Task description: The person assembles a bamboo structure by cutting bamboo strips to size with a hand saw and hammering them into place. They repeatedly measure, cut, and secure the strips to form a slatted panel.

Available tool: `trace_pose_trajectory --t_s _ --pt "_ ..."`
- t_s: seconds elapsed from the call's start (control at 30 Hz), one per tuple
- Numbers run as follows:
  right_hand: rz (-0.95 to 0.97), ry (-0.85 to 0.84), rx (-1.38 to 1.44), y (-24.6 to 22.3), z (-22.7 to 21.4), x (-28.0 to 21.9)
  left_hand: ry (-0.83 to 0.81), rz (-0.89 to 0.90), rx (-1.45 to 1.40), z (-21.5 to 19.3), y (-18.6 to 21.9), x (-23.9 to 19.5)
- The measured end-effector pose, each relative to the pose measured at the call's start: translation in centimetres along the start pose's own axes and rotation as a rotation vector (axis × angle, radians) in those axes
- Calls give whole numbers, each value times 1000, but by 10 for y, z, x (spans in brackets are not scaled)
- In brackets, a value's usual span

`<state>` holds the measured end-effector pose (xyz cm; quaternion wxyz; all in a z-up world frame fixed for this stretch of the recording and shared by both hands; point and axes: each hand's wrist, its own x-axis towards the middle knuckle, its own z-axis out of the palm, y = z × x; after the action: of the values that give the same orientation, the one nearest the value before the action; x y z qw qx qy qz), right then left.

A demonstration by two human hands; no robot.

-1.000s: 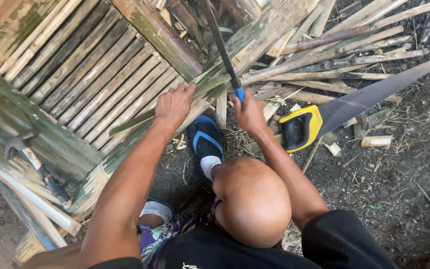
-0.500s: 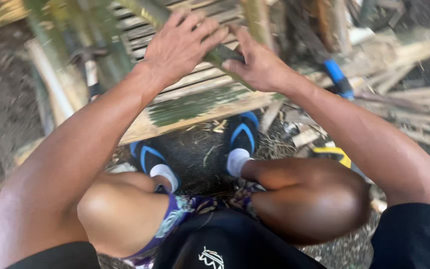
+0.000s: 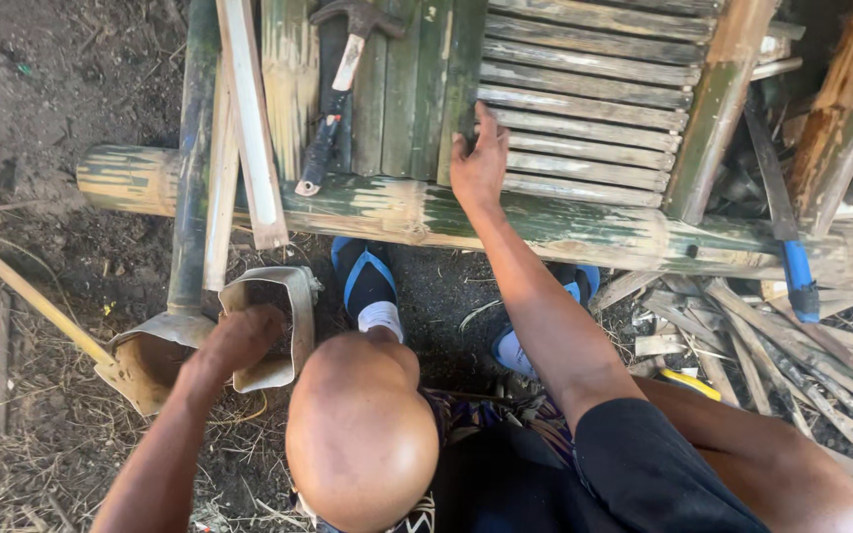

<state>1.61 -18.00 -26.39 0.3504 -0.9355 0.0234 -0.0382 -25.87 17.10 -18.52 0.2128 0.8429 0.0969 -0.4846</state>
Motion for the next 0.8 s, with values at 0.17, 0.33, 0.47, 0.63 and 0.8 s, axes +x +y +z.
trace_pose_trajectory --t_s 0.17,0.33,0.47,0.63,0.8 --pt "54 -58 -37 2 -3 16 269 -8 -23 93 -44 62" --pt "41 -144 -31 6 -9 25 237 -262 -81 129 -44 103" --pt "31 -201 -56 5 -19 34 275 -230 -134 131 -45 98" --pt "58 -259 -60 -10 -34 36 431 -97 -350 100 -26 70" --pt "-367 -117 115 -88 -10 15 350 -215 -299 74 -2 41"
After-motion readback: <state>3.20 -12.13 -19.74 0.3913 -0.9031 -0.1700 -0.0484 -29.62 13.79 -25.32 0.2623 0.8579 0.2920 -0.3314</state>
